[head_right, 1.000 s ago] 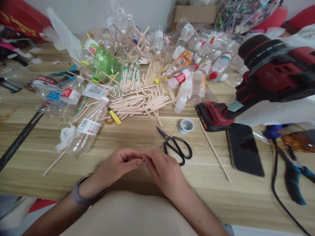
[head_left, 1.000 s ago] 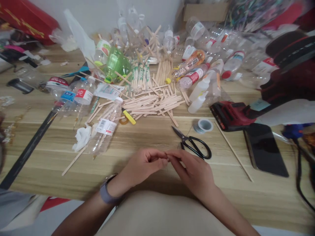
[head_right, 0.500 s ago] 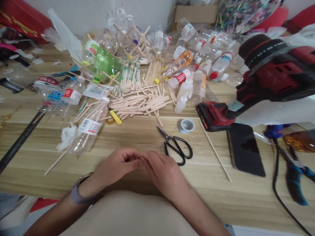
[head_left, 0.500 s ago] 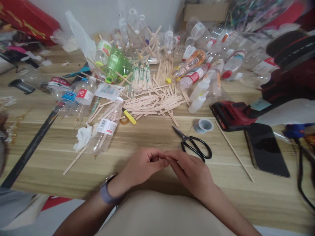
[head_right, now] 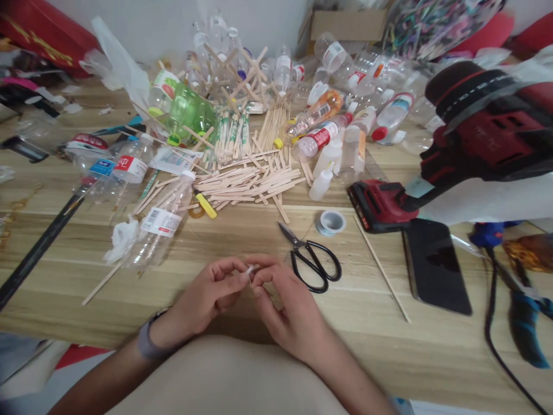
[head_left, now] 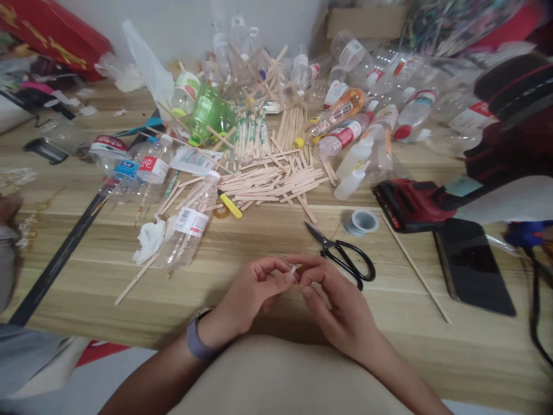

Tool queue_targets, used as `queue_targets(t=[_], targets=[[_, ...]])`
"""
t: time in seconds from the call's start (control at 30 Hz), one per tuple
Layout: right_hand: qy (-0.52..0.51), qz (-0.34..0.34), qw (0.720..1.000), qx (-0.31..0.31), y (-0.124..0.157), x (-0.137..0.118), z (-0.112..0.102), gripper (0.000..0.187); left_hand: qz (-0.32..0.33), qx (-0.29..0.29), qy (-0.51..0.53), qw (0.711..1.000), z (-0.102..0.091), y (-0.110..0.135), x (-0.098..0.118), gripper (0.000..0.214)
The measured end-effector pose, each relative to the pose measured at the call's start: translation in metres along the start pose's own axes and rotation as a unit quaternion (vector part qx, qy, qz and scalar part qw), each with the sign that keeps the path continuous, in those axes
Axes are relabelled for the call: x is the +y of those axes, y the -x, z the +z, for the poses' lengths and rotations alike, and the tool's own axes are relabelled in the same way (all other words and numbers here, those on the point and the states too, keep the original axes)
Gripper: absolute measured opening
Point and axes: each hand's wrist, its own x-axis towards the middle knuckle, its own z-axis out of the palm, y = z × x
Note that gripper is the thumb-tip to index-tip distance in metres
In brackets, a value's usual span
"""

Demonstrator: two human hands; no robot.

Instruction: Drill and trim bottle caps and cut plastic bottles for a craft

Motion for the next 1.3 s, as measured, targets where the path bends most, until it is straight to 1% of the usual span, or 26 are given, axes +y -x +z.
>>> queue_targets(t=[0.1,0.2,0.27,0.33,0.4,0.53,0.6,0.67,0.73,0.77,0.87,0.93,1.0,1.07,1.13,1.2,1.3], targets=[[0.009,-0.004,0.999,-0.038,0.002,0.0,-0.004,0.012,0.029,0.012,-0.047,0.998,-0.004,0.001,-0.002,0.034],[0.039,-0.021,0.997,-0.067,0.003,0.001,-0.009,0.014,0.07,0.034,-0.146,0.986,-0.009,0.002,0.0,0.03],[0.058,-0.042,0.994,-0.079,0.002,0.001,-0.012,0.016,0.078,0.042,-0.206,0.975,-0.011,0.004,0.005,0.028],[0.079,-0.066,0.991,-0.087,0.001,0.002,-0.013,0.016,0.076,0.048,-0.239,0.967,-0.012,0.006,0.01,0.026],[0.102,-0.09,0.987,-0.088,-0.002,0.002,-0.013,0.017,0.069,0.052,-0.231,0.969,-0.01,0.007,0.014,0.025],[0.14,-0.123,0.977,-0.103,-0.007,0.004,-0.009,0.02,0.045,0.07,-0.145,0.986,-0.004,0.007,0.013,0.023],[0.154,-0.13,0.973,-0.114,-0.007,0.005,-0.008,0.02,0.044,0.072,-0.114,0.99,-0.001,0.006,0.01,0.023],[0.153,-0.124,0.973,-0.121,-0.007,0.006,-0.006,0.019,0.048,0.067,-0.114,0.99,0.0,0.004,0.006,0.024],[0.128,-0.105,0.979,-0.116,-0.007,0.008,-0.004,0.02,0.073,0.058,-0.146,0.985,-0.001,0.002,0.003,0.024],[0.113,-0.091,0.984,-0.104,-0.007,0.008,-0.003,0.019,0.094,0.052,-0.174,0.979,-0.002,0.002,0.001,0.023],[0.081,-0.044,0.995,-0.045,-0.008,0.009,0.001,0.016,0.158,0.014,-0.275,0.948,-0.005,0.002,-0.006,0.022],[0.063,-0.03,0.997,-0.023,-0.009,0.007,0.003,0.016,0.173,-0.01,-0.305,0.936,-0.007,0.002,-0.009,0.025],[0.039,-0.023,0.999,-0.021,-0.01,0.005,0.003,0.017,0.165,-0.009,-0.266,0.95,-0.009,0.003,-0.011,0.024],[0.009,-0.014,1.0,-0.021,-0.01,0.004,0.001,0.016,0.133,0.014,-0.18,0.975,-0.009,0.003,-0.01,0.023],[-0.019,-0.007,0.999,-0.028,-0.009,0.003,-0.001,0.016,0.097,0.03,-0.09,0.991,-0.009,0.003,-0.009,0.025],[-0.037,-0.008,0.998,-0.041,-0.007,0.003,-0.002,0.018,0.082,0.031,-0.03,0.996,-0.008,0.002,-0.01,0.028],[-0.049,-0.016,0.997,-0.06,-0.007,0.004,0.0,0.022,0.09,0.02,0.0,0.996,-0.006,0.001,-0.013,0.028]])
